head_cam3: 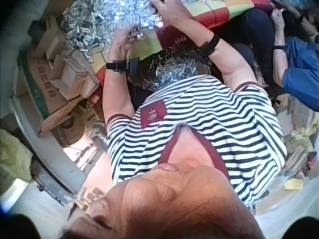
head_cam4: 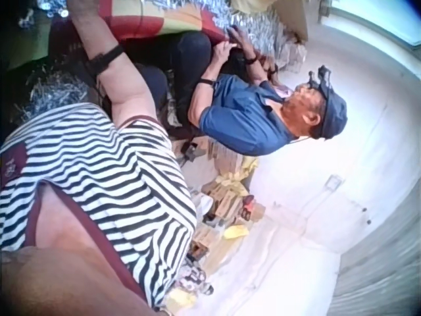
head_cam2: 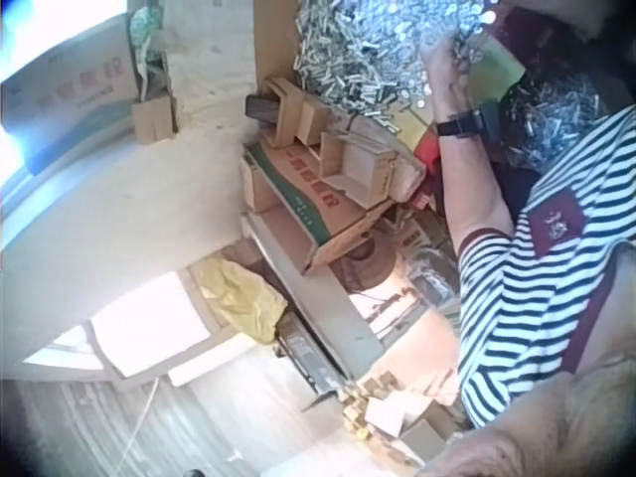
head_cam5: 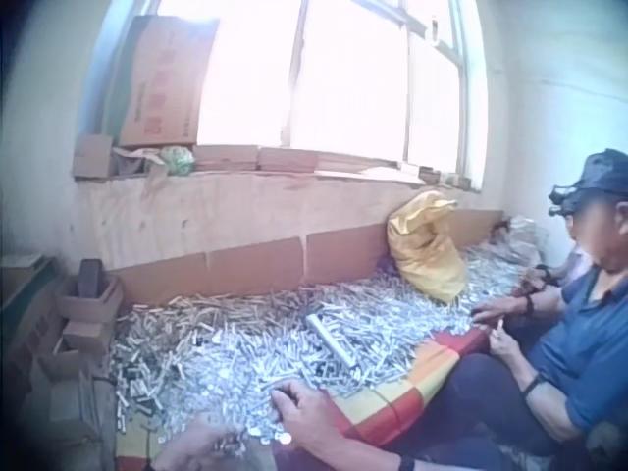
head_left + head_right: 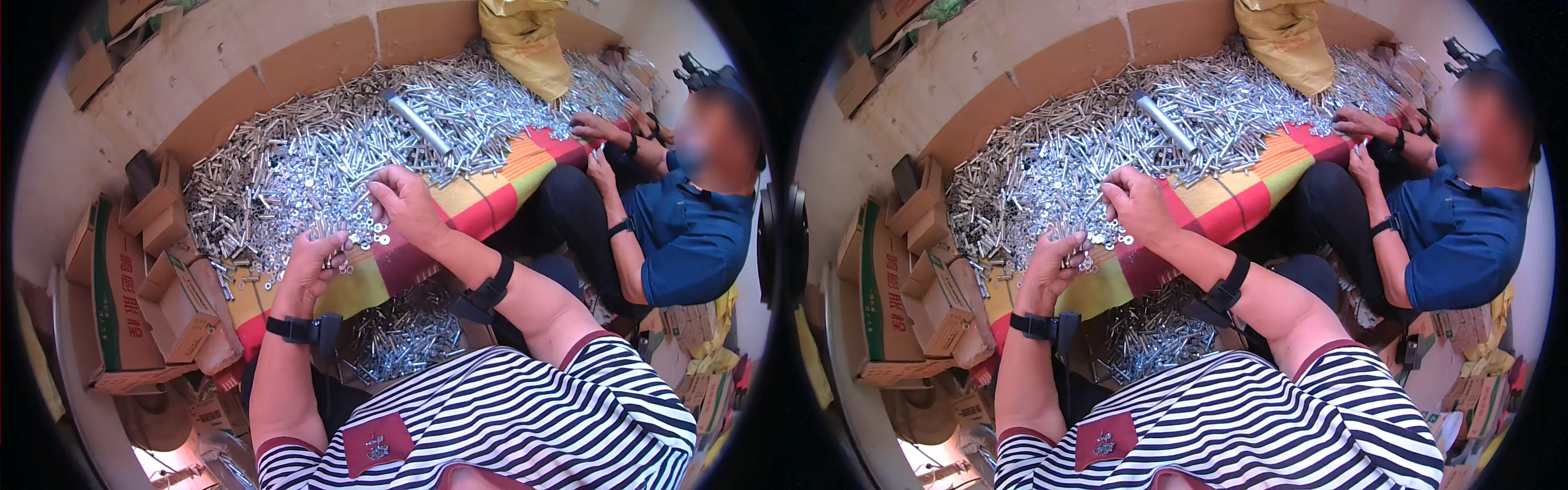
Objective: The person is sorting and assembling small metal washers onto bolts.
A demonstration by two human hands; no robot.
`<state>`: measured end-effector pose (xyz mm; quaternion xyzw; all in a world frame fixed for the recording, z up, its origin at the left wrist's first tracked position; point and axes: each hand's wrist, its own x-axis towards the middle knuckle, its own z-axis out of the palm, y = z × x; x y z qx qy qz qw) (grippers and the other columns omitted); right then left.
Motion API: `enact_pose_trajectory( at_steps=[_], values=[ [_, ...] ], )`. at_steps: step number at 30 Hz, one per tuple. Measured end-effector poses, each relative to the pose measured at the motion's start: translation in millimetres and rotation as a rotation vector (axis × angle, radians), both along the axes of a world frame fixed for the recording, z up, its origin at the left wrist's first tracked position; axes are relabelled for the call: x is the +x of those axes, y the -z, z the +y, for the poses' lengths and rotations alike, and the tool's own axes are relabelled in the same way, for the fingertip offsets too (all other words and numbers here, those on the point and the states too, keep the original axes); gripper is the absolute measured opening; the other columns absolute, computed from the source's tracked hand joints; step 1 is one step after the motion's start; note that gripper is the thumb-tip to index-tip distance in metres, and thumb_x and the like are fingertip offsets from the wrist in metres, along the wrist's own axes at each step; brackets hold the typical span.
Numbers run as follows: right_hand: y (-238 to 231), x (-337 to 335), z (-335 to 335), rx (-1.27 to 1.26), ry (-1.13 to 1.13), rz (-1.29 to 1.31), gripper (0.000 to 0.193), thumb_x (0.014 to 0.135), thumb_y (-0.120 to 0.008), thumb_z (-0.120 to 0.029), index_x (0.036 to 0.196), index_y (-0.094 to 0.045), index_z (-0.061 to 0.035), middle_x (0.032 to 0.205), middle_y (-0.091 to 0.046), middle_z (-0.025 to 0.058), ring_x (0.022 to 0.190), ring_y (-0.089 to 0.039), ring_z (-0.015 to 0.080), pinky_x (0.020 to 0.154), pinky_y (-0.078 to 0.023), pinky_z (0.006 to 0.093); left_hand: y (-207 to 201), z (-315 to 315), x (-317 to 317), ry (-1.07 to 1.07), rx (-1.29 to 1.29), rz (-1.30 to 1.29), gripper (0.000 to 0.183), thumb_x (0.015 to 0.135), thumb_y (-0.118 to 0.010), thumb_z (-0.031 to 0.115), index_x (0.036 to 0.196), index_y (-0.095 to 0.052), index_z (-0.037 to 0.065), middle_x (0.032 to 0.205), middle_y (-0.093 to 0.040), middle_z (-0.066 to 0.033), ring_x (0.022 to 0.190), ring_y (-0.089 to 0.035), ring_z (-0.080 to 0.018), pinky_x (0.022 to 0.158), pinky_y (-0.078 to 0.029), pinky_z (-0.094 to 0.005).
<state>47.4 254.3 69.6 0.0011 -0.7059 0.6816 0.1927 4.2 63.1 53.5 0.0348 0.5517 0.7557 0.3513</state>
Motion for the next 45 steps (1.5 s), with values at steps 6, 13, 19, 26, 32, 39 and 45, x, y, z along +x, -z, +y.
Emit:
enact_pose_trajectory(
  at_steps=[6,13,19,26,32,39,45],
  values=[
    [-2.8,25.2,-3.7,0.065,-0.107,-0.108,0.012,0.092,-0.052,-0.008,0.085,-0.056,0.0011,0.067,-0.060,0.0047,0.049,-0.058,0.0097,0.042,-0.045,0.0231,-3.2,-0.6,27.9,0.083,-0.004,0.050,0.016,0.080,-0.069,0.006,0.091,-0.058,0.003,0.072,-0.062,-0.0062,0.046,-0.048,-0.0059,0.035,-0.027,-0.0167],
    [-12.8,38.8,-1.0,0.260,-0.407,-0.287,0.018,0.091,-0.053,-0.010,0.079,-0.058,0.0020,0.060,-0.059,0.0070,0.045,-0.059,0.0126,0.039,-0.046,0.0262,-10.1,-6.6,35.6,0.187,-0.196,0.238,0.015,0.078,-0.070,0.006,0.087,-0.058,0.005,0.069,-0.061,-0.0045,0.046,-0.045,-0.0057,0.036,-0.026,-0.0179],
    [-7.0,59.3,-25.9,0.234,-0.395,-0.292,0.026,0.092,-0.052,-0.017,0.074,-0.058,0.0012,0.059,-0.057,0.0053,0.044,-0.057,0.0117,0.038,-0.044,0.0251,-4.4,-20.0,24.6,0.047,-0.006,0.019,0.014,0.079,-0.071,0.007,0.085,-0.059,0.003,0.071,-0.063,-0.0061,0.046,-0.047,-0.0048,0.033,-0.026,-0.0162],
    [3.2,77.6,-75.1,0.190,-0.350,-0.272,0.036,0.090,-0.054,-0.024,0.065,-0.058,0.0014,0.053,-0.056,0.0101,0.044,-0.056,0.0175,0.042,-0.045,0.0326,14.6,-27.5,32.5,-0.116,0.197,-0.209,0.010,0.086,-0.066,0.011,0.089,-0.059,0.004,0.070,-0.060,-0.0030,0.047,-0.051,-0.0068,0.029,-0.028,-0.0159],
    [14.6,87.5,-84.8,0.601,-0.063,-0.030,0.031,0.088,-0.058,-0.028,0.075,-0.064,-0.0008,0.071,-0.061,0.0183,0.066,-0.060,0.0354,0.062,-0.045,0.0441,18.7,-30.7,37.6,-0.005,0.337,-0.298,0.010,0.089,-0.062,0.015,0.092,-0.059,0.005,0.073,-0.061,-0.0036,0.049,-0.055,-0.0097,0.029,-0.032,-0.0177],
    [-5.2,132.2,-98.5,0.835,0.063,0.116,0.031,0.091,-0.053,-0.033,0.081,-0.061,-0.0053,0.078,-0.061,0.0170,0.075,-0.061,0.0375,0.065,-0.046,0.0476,9.3,-42.1,44.1,-0.163,0.473,-0.382,0.016,0.092,-0.058,0.016,0.098,-0.058,0.002,0.087,-0.067,-0.0097,0.080,-0.068,-0.0221,0.061,-0.061,-0.0295],
    [-34.5,149.6,-117.0,0.885,0.104,0.279,0.025,0.090,-0.058,-0.024,0.077,-0.056,-0.0021,0.073,-0.058,0.0181,0.069,-0.058,0.0377,0.059,-0.043,0.0442,1.7,-58.0,53.2,-0.148,0.713,-0.334,0.013,0.091,-0.059,0.011,0.097,-0.059,-0.001,0.093,-0.066,-0.0126,0.091,-0.066,-0.0257,0.081,-0.059,-0.0412]
  ],
)
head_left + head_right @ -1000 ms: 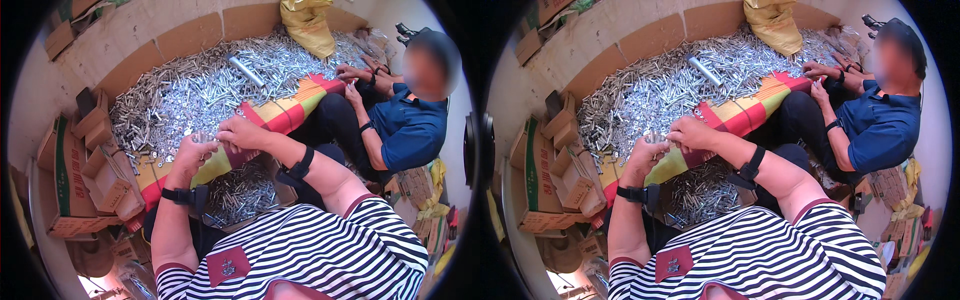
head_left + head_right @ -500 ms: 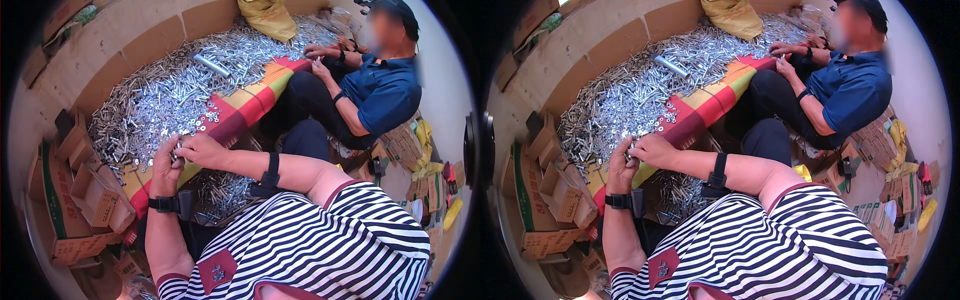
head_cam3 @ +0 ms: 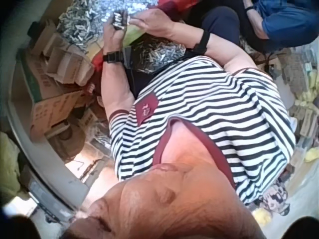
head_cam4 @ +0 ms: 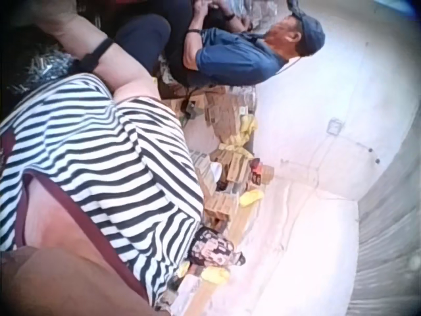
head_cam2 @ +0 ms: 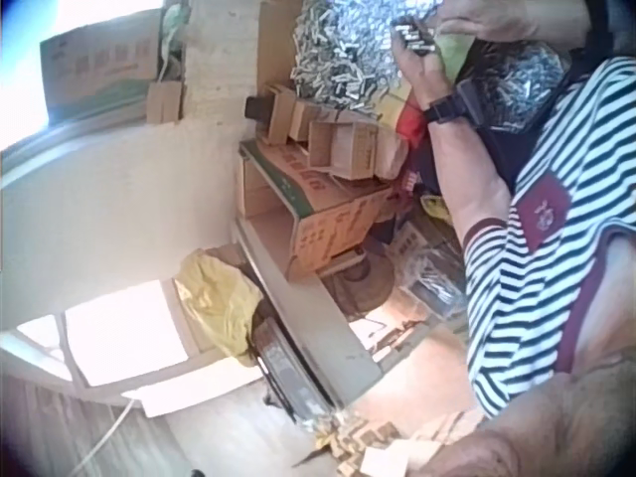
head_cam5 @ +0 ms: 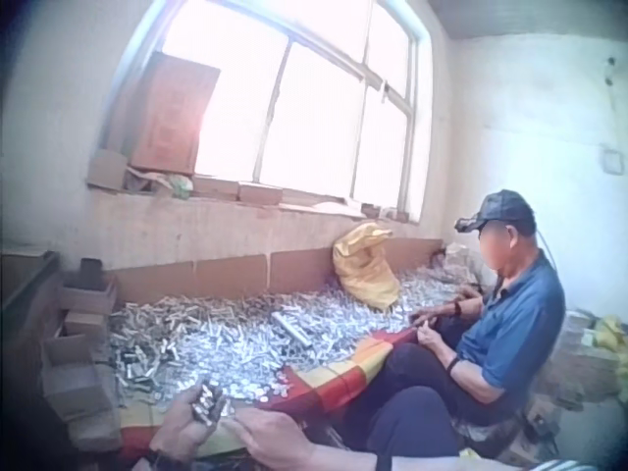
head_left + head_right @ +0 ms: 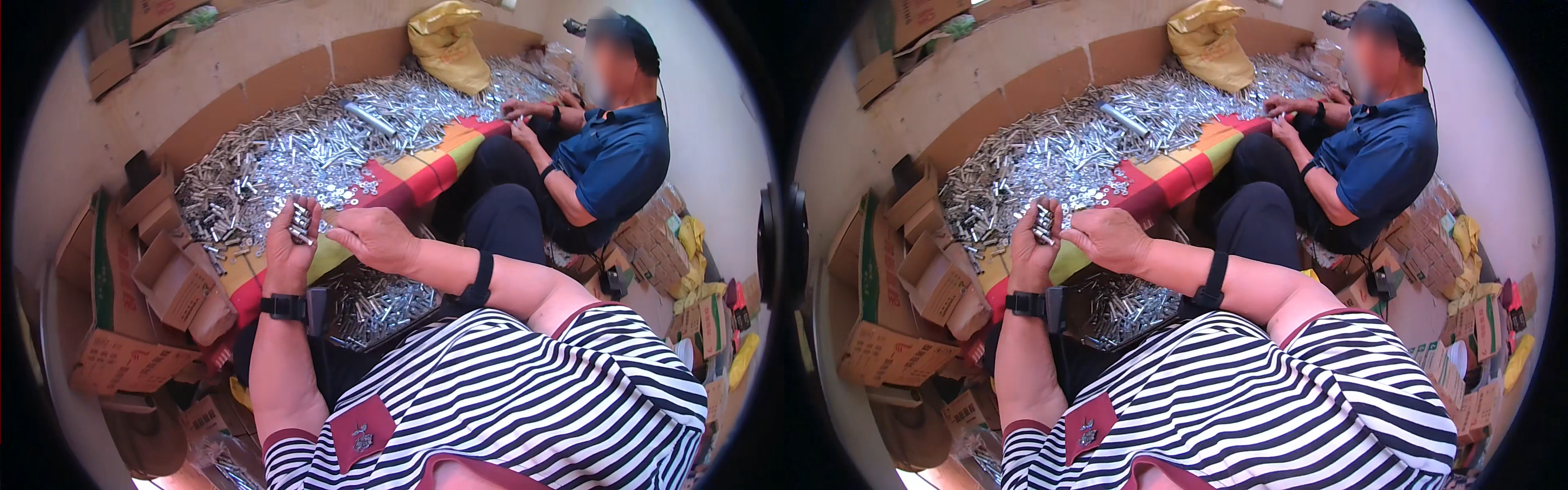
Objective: The person is sorting and assembling small metal washers onto bolts.
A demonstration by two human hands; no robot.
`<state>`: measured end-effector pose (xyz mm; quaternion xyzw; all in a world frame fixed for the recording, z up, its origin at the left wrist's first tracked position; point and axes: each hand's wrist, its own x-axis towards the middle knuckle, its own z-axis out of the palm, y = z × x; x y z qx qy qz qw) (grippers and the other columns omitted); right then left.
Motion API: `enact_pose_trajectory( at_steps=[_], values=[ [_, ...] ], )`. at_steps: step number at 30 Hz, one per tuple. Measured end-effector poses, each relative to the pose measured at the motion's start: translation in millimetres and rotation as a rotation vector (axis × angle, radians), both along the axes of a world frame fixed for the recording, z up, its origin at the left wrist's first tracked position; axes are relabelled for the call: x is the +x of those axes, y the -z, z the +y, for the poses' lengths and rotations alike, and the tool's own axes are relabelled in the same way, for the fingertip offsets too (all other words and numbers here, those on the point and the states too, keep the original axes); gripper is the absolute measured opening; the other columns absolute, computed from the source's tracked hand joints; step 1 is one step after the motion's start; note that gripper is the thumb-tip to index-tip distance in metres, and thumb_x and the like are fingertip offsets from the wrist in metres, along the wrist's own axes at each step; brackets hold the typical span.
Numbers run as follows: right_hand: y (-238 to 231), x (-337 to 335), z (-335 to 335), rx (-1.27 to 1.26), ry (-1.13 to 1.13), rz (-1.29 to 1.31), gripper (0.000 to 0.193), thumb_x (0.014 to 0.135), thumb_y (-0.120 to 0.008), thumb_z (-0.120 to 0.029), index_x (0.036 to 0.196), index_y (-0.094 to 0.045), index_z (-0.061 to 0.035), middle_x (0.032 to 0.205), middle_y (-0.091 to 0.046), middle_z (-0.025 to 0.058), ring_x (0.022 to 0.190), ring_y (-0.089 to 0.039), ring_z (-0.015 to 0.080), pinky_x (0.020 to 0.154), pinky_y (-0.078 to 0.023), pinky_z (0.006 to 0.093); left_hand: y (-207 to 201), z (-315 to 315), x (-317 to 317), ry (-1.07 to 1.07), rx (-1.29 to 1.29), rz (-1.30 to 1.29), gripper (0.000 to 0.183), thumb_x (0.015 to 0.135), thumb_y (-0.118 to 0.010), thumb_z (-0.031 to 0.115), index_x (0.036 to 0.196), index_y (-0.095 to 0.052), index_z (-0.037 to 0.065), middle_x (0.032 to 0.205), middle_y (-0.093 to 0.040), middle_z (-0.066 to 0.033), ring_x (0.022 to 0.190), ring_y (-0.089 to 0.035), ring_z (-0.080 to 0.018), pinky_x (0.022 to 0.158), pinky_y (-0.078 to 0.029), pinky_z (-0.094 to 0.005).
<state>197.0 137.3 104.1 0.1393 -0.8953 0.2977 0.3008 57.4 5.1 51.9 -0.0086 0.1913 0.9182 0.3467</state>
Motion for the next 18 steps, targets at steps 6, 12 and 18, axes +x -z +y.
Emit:
enact_pose_trajectory(
  at_steps=[6,12,18],
  values=[
    [-24.9,18.6,-37.8,0.109,-0.057,0.010,0.026,0.090,-0.057,-0.024,0.074,-0.055,-0.0032,0.071,-0.057,0.0166,0.069,-0.058,0.0366,0.060,-0.044,0.0444,12.4,-16.3,-5.8,-0.132,0.153,-0.159,0.010,0.089,-0.060,0.008,0.094,-0.060,-0.001,0.083,-0.064,-0.0086,0.076,-0.065,-0.0196,0.069,-0.061,-0.0328],
    [-41.0,21.0,-56.9,0.167,-0.119,0.032,0.025,0.089,-0.059,-0.021,0.074,-0.053,-0.0028,0.069,-0.054,0.0165,0.066,-0.056,0.0367,0.058,-0.042,0.0431,25.7,-28.6,-1.3,-0.144,0.130,-0.199,0.009,0.090,-0.058,0.007,0.089,-0.057,-0.002,0.082,-0.062,-0.0100,0.073,-0.064,-0.0208,0.067,-0.062,-0.0315],
    [-36.3,13.8,-44.2,0.144,-0.082,-0.041,0.022,0.089,-0.058,-0.022,0.077,-0.056,-0.0034,0.074,-0.059,0.0162,0.072,-0.059,0.0352,0.062,-0.045,0.0444,27.8,-31.6,-5.7,-0.156,0.048,-0.097,0.013,0.092,-0.057,0.010,0.094,-0.056,-0.002,0.088,-0.064,-0.0141,0.084,-0.066,-0.0266,0.076,-0.060,-0.0396]
  ],
)
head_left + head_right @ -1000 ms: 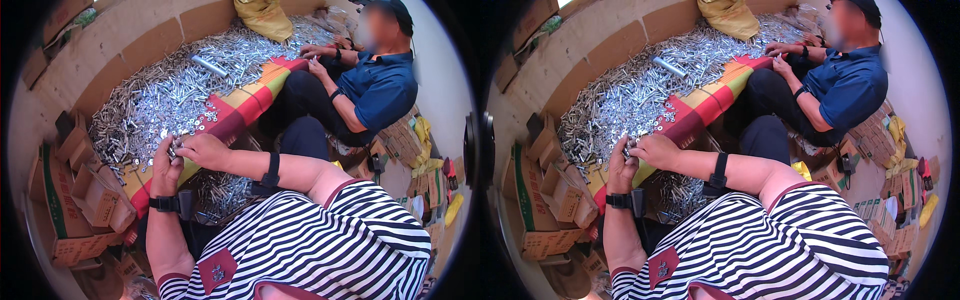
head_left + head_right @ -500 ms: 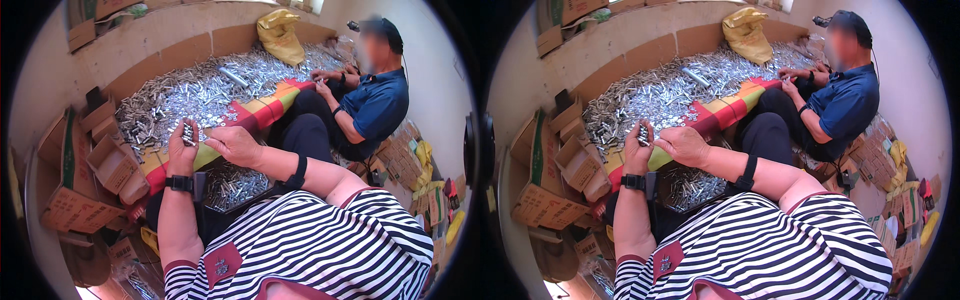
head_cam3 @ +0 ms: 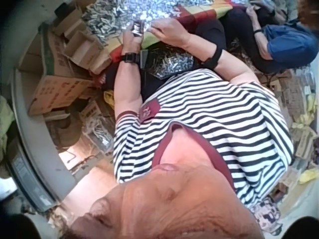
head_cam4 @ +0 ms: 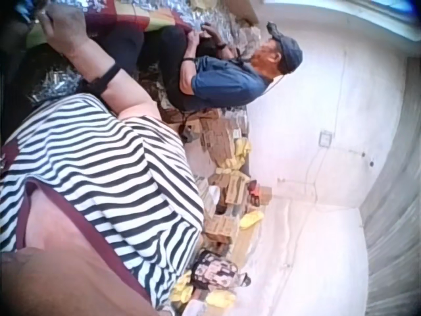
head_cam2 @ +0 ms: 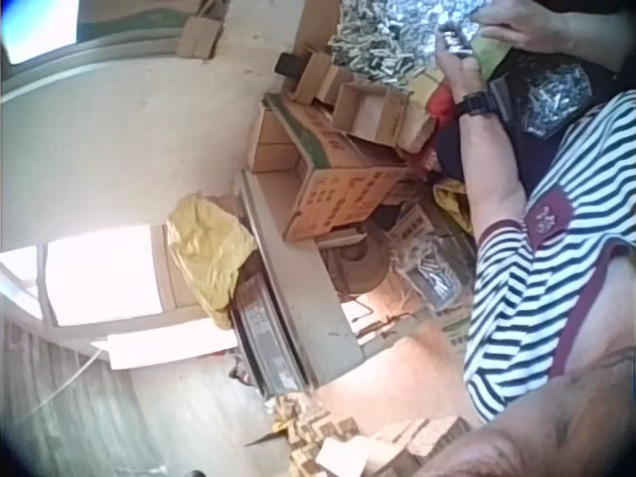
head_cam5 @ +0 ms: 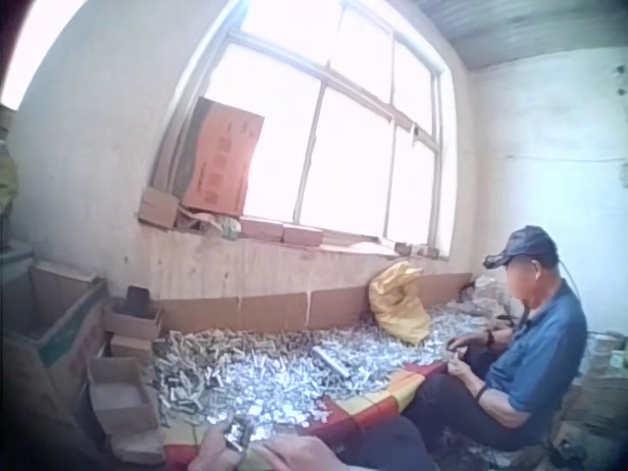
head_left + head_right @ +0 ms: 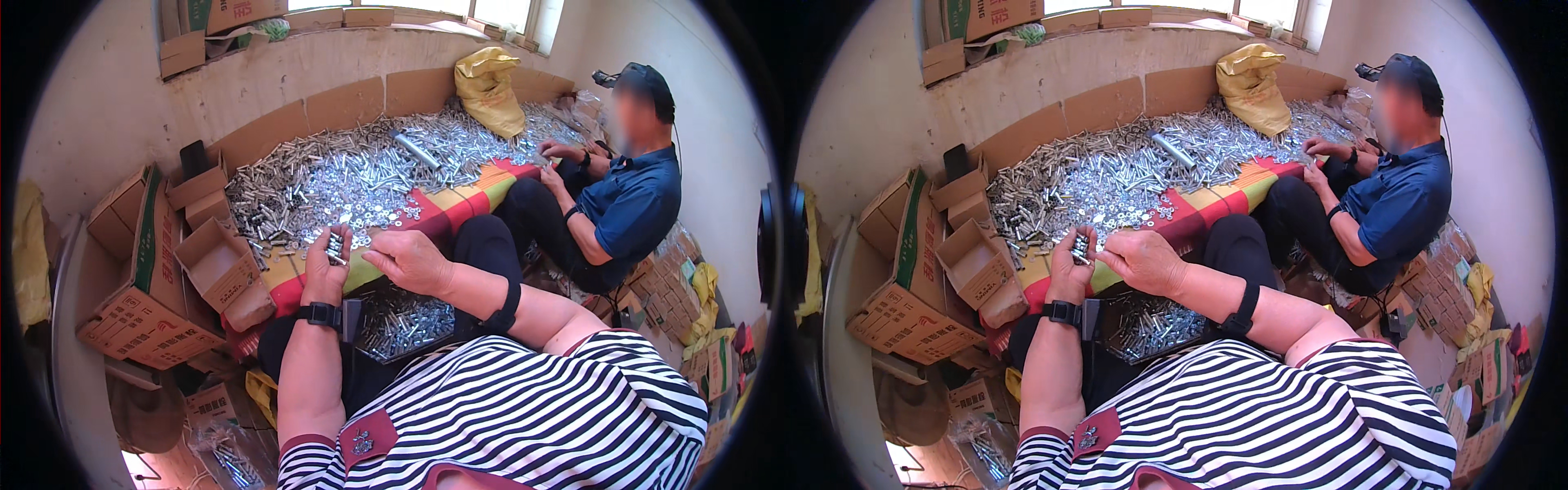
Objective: The person is sorting and assembling small metal washers onto bolts.
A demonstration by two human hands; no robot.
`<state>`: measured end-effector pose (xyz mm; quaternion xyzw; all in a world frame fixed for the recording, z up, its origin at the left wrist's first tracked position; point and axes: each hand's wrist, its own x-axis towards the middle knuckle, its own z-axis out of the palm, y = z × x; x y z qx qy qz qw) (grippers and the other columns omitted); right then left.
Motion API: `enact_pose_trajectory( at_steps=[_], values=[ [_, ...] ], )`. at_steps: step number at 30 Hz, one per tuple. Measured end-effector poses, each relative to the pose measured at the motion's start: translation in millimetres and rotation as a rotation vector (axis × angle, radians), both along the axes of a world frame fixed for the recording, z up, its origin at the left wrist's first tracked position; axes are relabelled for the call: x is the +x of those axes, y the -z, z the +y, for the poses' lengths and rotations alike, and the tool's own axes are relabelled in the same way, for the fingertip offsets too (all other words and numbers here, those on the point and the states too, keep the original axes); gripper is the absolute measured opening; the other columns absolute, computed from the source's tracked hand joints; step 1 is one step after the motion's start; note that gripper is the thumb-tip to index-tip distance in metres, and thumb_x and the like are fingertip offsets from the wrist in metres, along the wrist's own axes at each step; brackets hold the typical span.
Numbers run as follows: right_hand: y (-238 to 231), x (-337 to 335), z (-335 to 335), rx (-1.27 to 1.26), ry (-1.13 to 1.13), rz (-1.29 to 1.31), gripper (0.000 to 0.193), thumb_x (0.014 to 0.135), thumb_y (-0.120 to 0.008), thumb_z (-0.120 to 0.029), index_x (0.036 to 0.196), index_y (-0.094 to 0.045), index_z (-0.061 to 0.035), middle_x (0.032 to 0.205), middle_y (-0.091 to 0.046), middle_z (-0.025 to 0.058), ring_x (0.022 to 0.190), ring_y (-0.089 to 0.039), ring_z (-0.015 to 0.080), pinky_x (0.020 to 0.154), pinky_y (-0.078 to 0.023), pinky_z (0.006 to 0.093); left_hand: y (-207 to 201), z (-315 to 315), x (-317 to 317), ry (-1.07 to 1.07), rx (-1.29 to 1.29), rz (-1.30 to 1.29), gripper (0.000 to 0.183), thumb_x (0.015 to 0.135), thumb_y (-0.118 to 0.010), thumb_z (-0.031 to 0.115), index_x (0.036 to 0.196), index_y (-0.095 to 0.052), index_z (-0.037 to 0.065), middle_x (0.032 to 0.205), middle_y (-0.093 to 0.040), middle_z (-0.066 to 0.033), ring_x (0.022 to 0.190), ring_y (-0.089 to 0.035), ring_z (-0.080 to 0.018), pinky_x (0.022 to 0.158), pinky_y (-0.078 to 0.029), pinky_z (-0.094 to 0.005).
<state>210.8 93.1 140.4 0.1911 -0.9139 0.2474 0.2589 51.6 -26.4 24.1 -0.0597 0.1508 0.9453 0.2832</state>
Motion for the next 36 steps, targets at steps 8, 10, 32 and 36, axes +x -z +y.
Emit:
enact_pose_trajectory(
  at_steps=[8,10,32,36],
  values=[
    [11.9,-27.1,47.6,-0.184,-0.034,0.110,0.016,0.088,-0.058,-0.020,0.090,-0.061,-0.0041,0.081,-0.059,0.0135,0.079,-0.059,0.0332,0.069,-0.046,0.0417,-14.0,24.7,23.7,0.092,-0.130,0.045,0.012,0.090,-0.060,0.011,0.098,-0.059,0.003,0.093,-0.065,-0.0093,0.091,-0.065,-0.0245,0.078,-0.057,-0.0455],
    [12.9,-36.1,62.8,-0.103,-0.071,0.079,0.024,0.085,-0.061,-0.024,0.098,-0.060,-0.0029,0.091,-0.061,0.0142,0.091,-0.059,0.0333,0.078,-0.047,0.0412,-10.1,33.4,24.8,0.208,-0.067,-0.004,0.016,0.092,-0.056,0.014,0.102,-0.057,0.001,0.094,-0.065,-0.0124,0.093,-0.065,-0.0261,0.084,-0.055,-0.0469],
    [38.4,-53.2,118.7,0.059,-0.368,0.348,0.047,0.072,-0.059,-0.054,0.071,-0.056,-0.0067,0.074,-0.057,0.0091,0.073,-0.057,0.0265,0.069,-0.046,0.0383,-43.9,117.1,102.4,0.172,-0.446,0.614,0.048,0.087,-0.062,0.028,0.126,-0.045,0.005,0.127,-0.049,-0.0118,0.120,-0.047,-0.0224,0.103,-0.039,-0.0414],
    [43.4,-71.6,122.1,0.016,-0.341,0.356,0.043,0.070,-0.062,-0.049,0.072,-0.056,-0.0068,0.073,-0.056,0.0084,0.071,-0.057,0.0266,0.069,-0.046,0.0388,-21.3,114.4,89.2,0.199,-0.281,0.416,0.048,0.087,-0.061,0.029,0.126,-0.045,0.005,0.126,-0.050,-0.0112,0.120,-0.047,-0.0223,0.104,-0.039,-0.0414]
  ],
)
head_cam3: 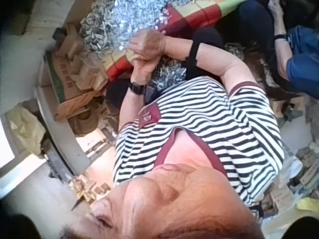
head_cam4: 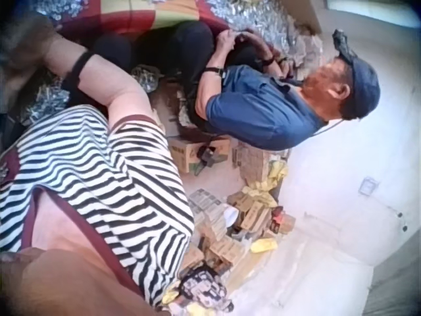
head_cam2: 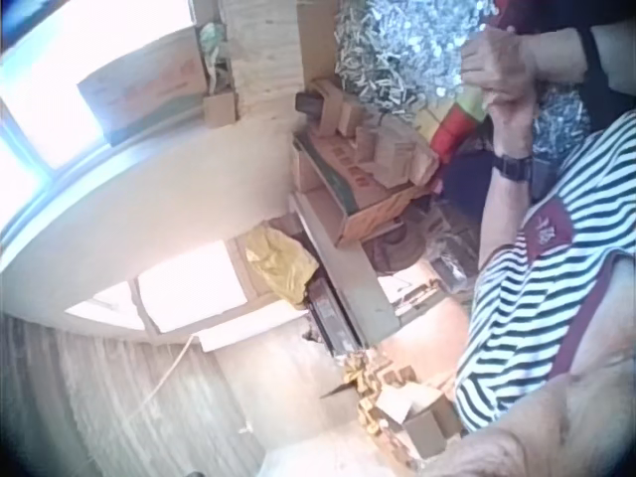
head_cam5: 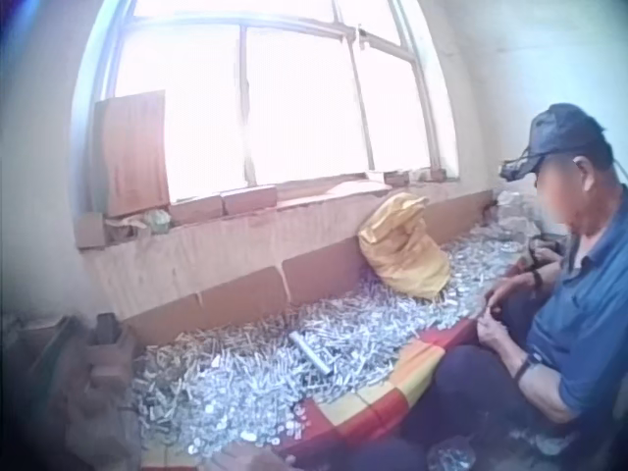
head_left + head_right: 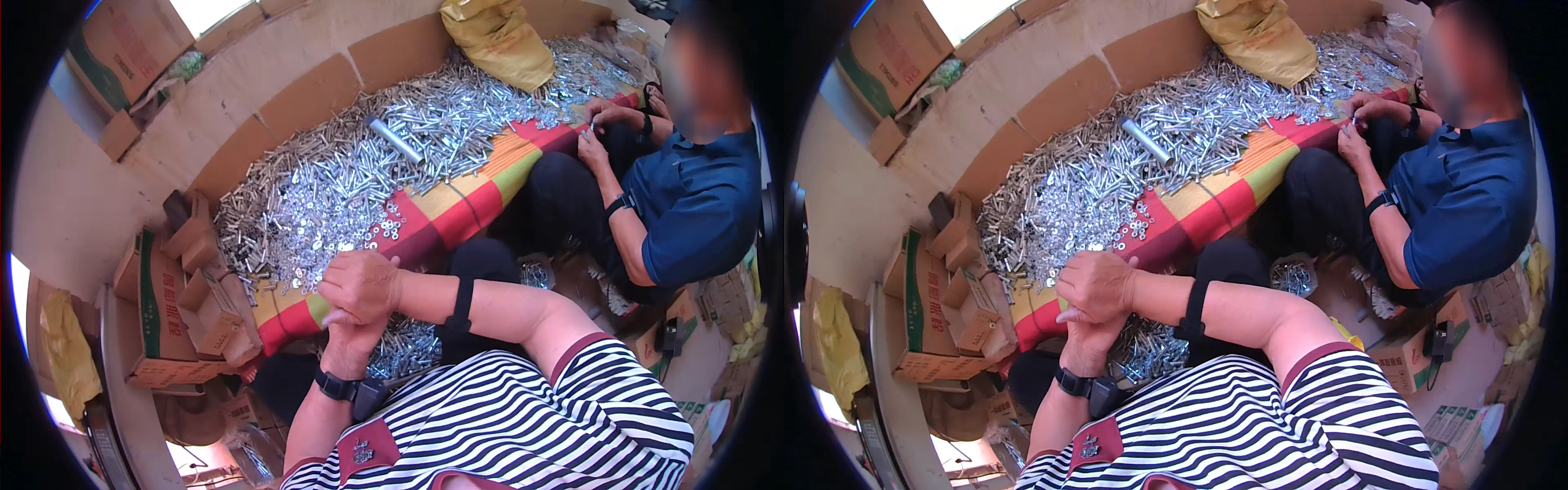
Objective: The person is sorting and assembling small metal washers onto bolts.
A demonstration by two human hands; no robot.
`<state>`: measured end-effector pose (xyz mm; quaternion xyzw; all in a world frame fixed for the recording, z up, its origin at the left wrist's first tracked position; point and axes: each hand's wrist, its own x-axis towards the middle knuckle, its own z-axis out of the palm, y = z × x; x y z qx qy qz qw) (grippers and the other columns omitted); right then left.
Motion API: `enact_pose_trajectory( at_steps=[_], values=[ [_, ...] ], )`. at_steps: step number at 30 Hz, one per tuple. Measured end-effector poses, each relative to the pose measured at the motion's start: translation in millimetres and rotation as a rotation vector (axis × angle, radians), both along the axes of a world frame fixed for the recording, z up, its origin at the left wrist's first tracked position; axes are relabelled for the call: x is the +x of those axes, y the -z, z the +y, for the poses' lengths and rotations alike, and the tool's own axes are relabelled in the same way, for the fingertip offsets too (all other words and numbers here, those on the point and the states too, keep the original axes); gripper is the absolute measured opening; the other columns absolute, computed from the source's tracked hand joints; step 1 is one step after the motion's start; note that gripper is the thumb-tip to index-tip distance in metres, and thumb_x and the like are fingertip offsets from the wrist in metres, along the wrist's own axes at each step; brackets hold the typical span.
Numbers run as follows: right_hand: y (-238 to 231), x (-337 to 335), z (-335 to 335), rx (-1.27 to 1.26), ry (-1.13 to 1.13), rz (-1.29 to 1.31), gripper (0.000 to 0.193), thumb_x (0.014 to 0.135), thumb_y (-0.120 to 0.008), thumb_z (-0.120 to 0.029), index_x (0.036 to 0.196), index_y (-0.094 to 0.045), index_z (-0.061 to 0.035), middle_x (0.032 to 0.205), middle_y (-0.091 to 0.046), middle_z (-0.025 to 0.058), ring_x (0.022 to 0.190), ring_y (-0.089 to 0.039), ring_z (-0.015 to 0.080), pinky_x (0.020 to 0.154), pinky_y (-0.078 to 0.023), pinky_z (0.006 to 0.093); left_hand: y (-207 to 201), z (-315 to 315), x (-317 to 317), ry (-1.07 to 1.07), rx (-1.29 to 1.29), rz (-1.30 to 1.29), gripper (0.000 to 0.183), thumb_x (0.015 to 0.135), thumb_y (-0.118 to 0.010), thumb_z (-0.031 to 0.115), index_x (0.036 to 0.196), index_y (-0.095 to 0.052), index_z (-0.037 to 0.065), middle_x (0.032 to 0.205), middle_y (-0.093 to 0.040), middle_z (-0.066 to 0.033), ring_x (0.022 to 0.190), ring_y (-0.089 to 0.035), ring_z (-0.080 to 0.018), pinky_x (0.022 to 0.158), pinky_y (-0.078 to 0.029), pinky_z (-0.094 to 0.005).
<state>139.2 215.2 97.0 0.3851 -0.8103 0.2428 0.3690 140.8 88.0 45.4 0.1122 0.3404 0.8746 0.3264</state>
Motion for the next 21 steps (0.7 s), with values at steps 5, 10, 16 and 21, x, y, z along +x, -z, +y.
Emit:
enact_pose_trajectory(
  at_steps=[5,10,16,21],
  values=[
    [14.5,-40.7,-10.7,0.018,-0.014,-0.065,0.036,0.075,-0.062,-0.043,0.073,-0.056,-0.0074,0.073,-0.056,0.0088,0.071,-0.057,0.0277,0.066,-0.046,0.0401,21.7,-16.2,-41.5,0.018,0.178,-0.289,0.049,0.088,-0.061,0.031,0.126,-0.044,0.006,0.125,-0.050,-0.0104,0.120,-0.047,-0.0221,0.104,-0.038,-0.0414],
    [21.5,-86.2,2.3,-0.236,0.229,-0.179,0.022,0.080,-0.064,-0.024,0.084,-0.059,-0.0030,0.085,-0.061,0.0139,0.080,-0.060,0.0327,0.071,-0.048,0.0411,17.4,-19.3,-88.1,-0.005,-0.253,-0.443,0.024,0.090,-0.059,0.017,0.109,-0.056,0.003,0.102,-0.062,-0.0087,0.080,-0.064,-0.0169,0.054,-0.052,-0.0198],
    [49.3,-100.4,74.1,-0.236,0.574,-0.575,0.013,0.077,-0.065,-0.015,0.084,-0.065,-0.0039,0.078,-0.063,0.0161,0.074,-0.061,0.0338,0.069,-0.048,0.0417,24.3,-43.3,-112.5,-0.155,-0.408,-0.252,0.015,0.088,-0.060,0.007,0.100,-0.057,-0.001,0.082,-0.064,-0.0101,0.052,-0.052,-0.0070,0.032,-0.030,-0.0151],
    [63.5,-99.5,78.3,-0.010,0.622,-0.684,0.010,0.075,-0.067,-0.014,0.076,-0.068,-0.0048,0.078,-0.064,0.0148,0.075,-0.062,0.0338,0.070,-0.049,0.0435,19.9,-58.8,-124.5,-0.152,-0.403,-0.260,0.012,0.087,-0.061,0.009,0.095,-0.059,-0.001,0.075,-0.064,-0.0107,0.052,-0.057,-0.0107,0.031,-0.031,-0.0159]
  ],
)
